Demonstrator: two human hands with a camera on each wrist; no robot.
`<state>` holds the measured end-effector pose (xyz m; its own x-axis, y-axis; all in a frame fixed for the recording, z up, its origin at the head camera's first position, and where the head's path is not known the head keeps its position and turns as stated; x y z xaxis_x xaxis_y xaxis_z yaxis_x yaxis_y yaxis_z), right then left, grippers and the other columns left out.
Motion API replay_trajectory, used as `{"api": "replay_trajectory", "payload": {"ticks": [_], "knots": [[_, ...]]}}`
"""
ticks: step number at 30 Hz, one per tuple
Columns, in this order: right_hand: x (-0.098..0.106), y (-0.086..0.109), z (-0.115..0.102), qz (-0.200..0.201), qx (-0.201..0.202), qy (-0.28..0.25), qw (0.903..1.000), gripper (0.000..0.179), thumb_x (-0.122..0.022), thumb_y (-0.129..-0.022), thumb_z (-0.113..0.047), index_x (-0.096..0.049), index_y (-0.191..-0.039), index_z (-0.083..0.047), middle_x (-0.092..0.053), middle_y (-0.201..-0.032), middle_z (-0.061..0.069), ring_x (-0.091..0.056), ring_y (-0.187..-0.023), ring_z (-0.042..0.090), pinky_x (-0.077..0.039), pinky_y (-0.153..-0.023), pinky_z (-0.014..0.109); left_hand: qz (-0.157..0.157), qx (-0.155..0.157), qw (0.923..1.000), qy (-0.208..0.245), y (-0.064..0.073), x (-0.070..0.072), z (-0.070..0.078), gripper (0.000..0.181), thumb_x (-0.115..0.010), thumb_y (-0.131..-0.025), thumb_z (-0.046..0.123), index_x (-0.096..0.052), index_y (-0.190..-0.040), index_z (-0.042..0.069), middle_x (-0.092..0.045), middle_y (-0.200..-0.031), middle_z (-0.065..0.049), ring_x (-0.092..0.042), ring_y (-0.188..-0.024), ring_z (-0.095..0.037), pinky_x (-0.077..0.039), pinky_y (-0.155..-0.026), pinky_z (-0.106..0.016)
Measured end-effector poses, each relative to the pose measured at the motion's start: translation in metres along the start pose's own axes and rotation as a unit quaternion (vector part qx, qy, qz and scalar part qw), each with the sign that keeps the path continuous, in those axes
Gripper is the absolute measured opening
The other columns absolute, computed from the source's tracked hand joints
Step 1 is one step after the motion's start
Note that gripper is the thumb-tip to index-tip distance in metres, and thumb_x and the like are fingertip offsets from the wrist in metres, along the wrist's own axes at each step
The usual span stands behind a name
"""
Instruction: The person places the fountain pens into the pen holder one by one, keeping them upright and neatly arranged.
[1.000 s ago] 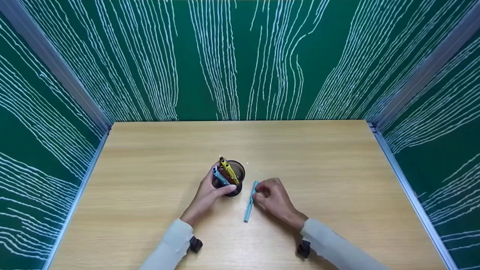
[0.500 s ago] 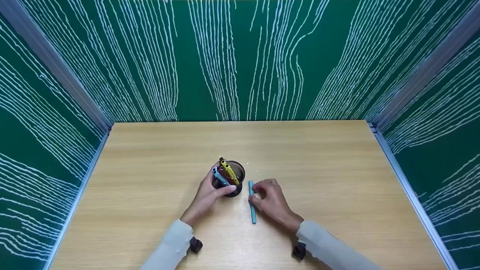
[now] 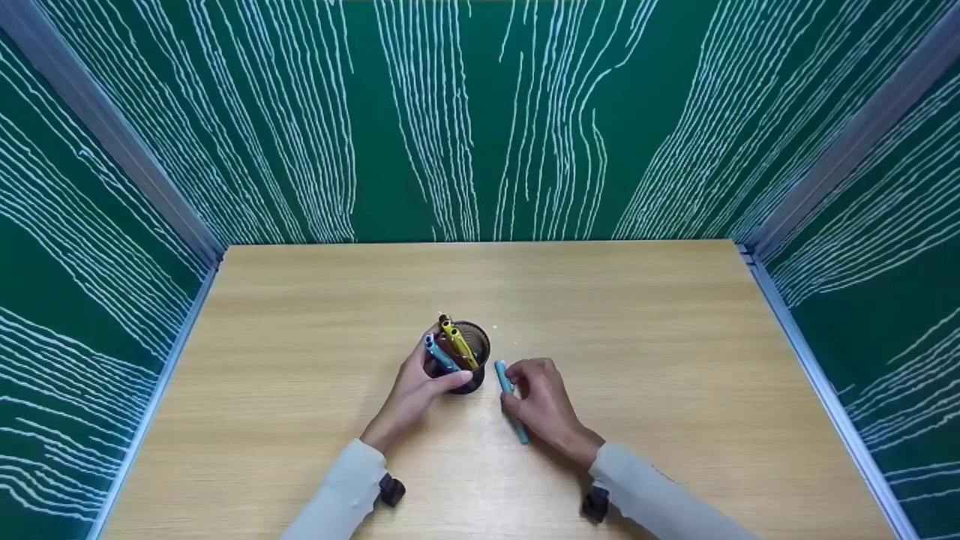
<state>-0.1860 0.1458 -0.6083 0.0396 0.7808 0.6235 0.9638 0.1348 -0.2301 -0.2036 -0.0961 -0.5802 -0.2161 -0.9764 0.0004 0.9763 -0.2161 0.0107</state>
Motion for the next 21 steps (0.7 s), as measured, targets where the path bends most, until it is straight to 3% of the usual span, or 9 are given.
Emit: {"api": "replay_trajectory", "payload": {"ticks": [9, 21], "knots": [[0.011, 0.000, 0.009, 0.002, -0.019, 0.007, 0.9998, 0.021, -0.081, -0.082, 0.003, -0.079, -0.101, -0.006, -0.069, -0.098, 0.002, -0.055, -0.104, 0.024, -0.046, -0.093, 0.042, -0.004, -0.004, 1.0000, 0.002, 0.000, 0.001, -0.001, 0.103, -0.092, -0.089, 0.015, -0.032, -0.174, 0.013, -0.052, -0.165, -0.014, -0.051, -0.152, -0.029, -0.035, -0.128, -0.043], [0.021, -0.002, 0.014, 0.005, -0.010, 0.040, 0.9991, 0.016, -0.079, -0.083, 0.001, -0.079, -0.096, -0.008, -0.068, -0.089, -0.001, -0.057, -0.106, 0.028, -0.047, -0.092, 0.044, 0.000, -0.004, 1.0000, -0.002, -0.001, 0.000, -0.001, 0.102, -0.091, -0.089, 0.014, -0.033, -0.173, 0.010, -0.054, -0.162, -0.018, -0.052, -0.150, -0.032, -0.035, -0.128, -0.044]]}}
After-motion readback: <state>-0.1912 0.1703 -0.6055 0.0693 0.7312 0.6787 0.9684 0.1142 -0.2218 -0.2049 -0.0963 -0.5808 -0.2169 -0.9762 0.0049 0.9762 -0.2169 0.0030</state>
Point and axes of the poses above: each hand's wrist, its own y-axis away from the middle knuckle, its own x-axis out of the back of the hand, z = x × y, the point moved 2 cm from there along -y, towards the middle knuckle
